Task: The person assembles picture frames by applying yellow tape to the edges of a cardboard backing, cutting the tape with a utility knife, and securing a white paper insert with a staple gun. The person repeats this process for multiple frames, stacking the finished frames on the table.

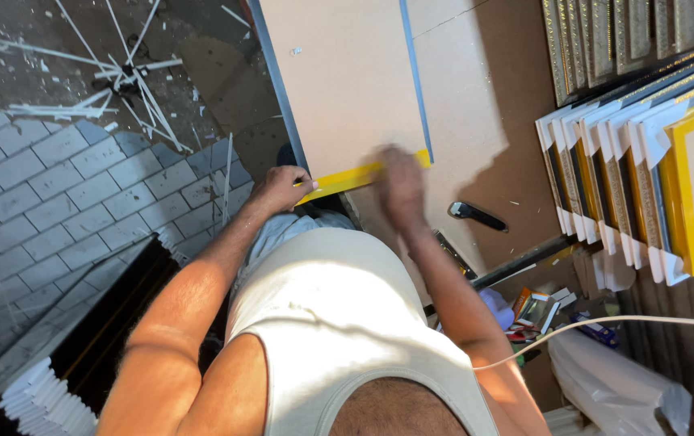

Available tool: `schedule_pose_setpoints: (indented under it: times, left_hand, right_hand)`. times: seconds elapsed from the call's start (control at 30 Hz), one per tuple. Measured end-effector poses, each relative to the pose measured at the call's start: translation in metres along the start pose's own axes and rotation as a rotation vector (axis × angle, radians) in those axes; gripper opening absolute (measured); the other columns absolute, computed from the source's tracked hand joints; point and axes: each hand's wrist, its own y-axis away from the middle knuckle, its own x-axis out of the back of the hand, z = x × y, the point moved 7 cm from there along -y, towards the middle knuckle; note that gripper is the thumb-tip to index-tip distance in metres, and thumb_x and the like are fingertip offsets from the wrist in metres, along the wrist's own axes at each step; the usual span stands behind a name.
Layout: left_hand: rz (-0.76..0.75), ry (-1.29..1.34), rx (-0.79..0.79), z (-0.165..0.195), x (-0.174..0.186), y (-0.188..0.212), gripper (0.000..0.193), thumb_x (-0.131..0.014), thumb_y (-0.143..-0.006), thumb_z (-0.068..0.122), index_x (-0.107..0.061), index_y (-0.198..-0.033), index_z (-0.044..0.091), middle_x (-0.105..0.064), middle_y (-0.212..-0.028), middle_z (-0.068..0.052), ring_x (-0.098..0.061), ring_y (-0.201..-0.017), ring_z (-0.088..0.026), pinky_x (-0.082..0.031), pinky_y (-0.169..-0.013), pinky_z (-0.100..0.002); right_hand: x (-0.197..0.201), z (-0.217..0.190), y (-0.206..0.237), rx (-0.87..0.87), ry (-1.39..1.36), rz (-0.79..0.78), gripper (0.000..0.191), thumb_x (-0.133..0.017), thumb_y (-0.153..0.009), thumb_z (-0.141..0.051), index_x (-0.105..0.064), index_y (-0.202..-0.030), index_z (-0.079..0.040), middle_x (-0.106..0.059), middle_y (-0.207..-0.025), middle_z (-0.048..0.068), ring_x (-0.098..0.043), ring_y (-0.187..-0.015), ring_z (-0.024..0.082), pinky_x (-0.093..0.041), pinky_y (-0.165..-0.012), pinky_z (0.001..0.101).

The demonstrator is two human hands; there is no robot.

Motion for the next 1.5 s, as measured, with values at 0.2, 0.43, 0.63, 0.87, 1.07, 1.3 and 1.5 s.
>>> schedule_pose_setpoints:
  times: [0.2,0.43,0.63,0.87,1.07,1.3,1.5]
  left_hand:
    - [0.022,0.047,0.003,0.004,-0.007,-0.008,0.031,-0.070,-0.092,0.039,-0.076,-0.094,0.008,-0.073,-0.070,-0.010,-0.068,-0.051,-0.018,-0.058,-0.060,-0.036]
    - [0.088,0.038,-0.101,0.021,-0.019,-0.028,0.029,-0.073,-0.091,0.038,-0.078,-0.092,0.009,-0.073,-0.072,-0.010,-0.069,-0.055,-0.018,-0.056,-0.061,-0.037]
    - [0.041,0.080,-0.045,0.033,-0.028,-0.033,0.028,-0.069,-0.093,0.039,-0.076,-0.092,0.011,-0.073,-0.068,-0.011,-0.068,-0.051,-0.018,-0.056,-0.060,-0.037]
    - [0.120,0.062,-0.133,0.045,-0.027,-0.033,0.029,-0.073,-0.090,0.037,-0.076,-0.084,0.009,-0.072,-0.083,-0.007,-0.067,-0.046,-0.016,-0.054,-0.056,-0.034]
    - [0.088,0.074,-0.109,0.038,-0.039,-0.044,0.036,-0.071,-0.094,0.038,-0.073,-0.084,0.004,-0.069,-0.083,-0.009,-0.064,-0.048,-0.015,-0.057,-0.053,-0.037]
    - [0.144,0.102,-0.206,0.045,-0.030,-0.036,0.025,-0.065,-0.095,0.029,-0.074,-0.097,0.007,-0.068,-0.091,-0.011,-0.069,-0.058,-0.024,-0.058,-0.059,-0.040]
    - [0.219,0.036,-0.276,0.053,-0.021,-0.023,0.024,-0.065,-0.095,0.029,-0.075,-0.098,0.008,-0.070,-0.093,-0.013,-0.071,-0.075,-0.029,-0.058,-0.071,-0.044]
  right_hand:
    - [-0.049,-0.039,0.017,0.324,0.115,-0.378,0.069,-0.068,-0.096,-0.022,-0.041,-0.155,0.003,-0.042,-0.164,0.019,-0.035,-0.155,0.032,-0.025,-0.129,0.0472]
    - [0.068,0.138,0.042,-0.579,0.245,-0.170,0.067,-0.061,-0.099,-0.044,-0.046,-0.148,0.000,-0.058,-0.140,0.025,-0.049,-0.136,0.040,-0.036,-0.116,0.0519]
    - [0.086,0.166,0.121,-1.277,0.351,-0.394,0.066,-0.051,-0.105,-0.064,-0.066,-0.122,-0.003,-0.066,-0.113,0.030,-0.062,-0.112,0.049,-0.048,-0.096,0.0572]
    - [0.066,0.152,0.129,-0.992,0.303,-0.014,0.043,-0.078,-0.089,-0.026,-0.061,-0.114,0.004,-0.056,-0.117,0.032,-0.061,-0.104,0.050,-0.050,-0.089,0.0565]
    - [0.047,0.157,0.110,-1.072,-0.465,0.087,0.038,-0.066,-0.091,-0.003,-0.054,-0.125,0.005,-0.062,-0.089,0.009,-0.065,-0.072,0.021,-0.057,-0.064,0.0396]
    - [-0.005,0.034,0.042,-0.554,-0.468,-0.346,0.023,-0.064,-0.103,-0.019,-0.065,-0.121,-0.004,-0.067,-0.077,0.012,-0.066,-0.067,0.024,-0.056,-0.061,0.0417]
    - [-0.027,-0.015,0.013,-0.241,0.052,-0.633,0.038,-0.066,-0.095,-0.038,-0.066,-0.113,-0.005,-0.068,-0.068,0.021,-0.069,-0.066,0.042,-0.056,-0.061,0.0524]
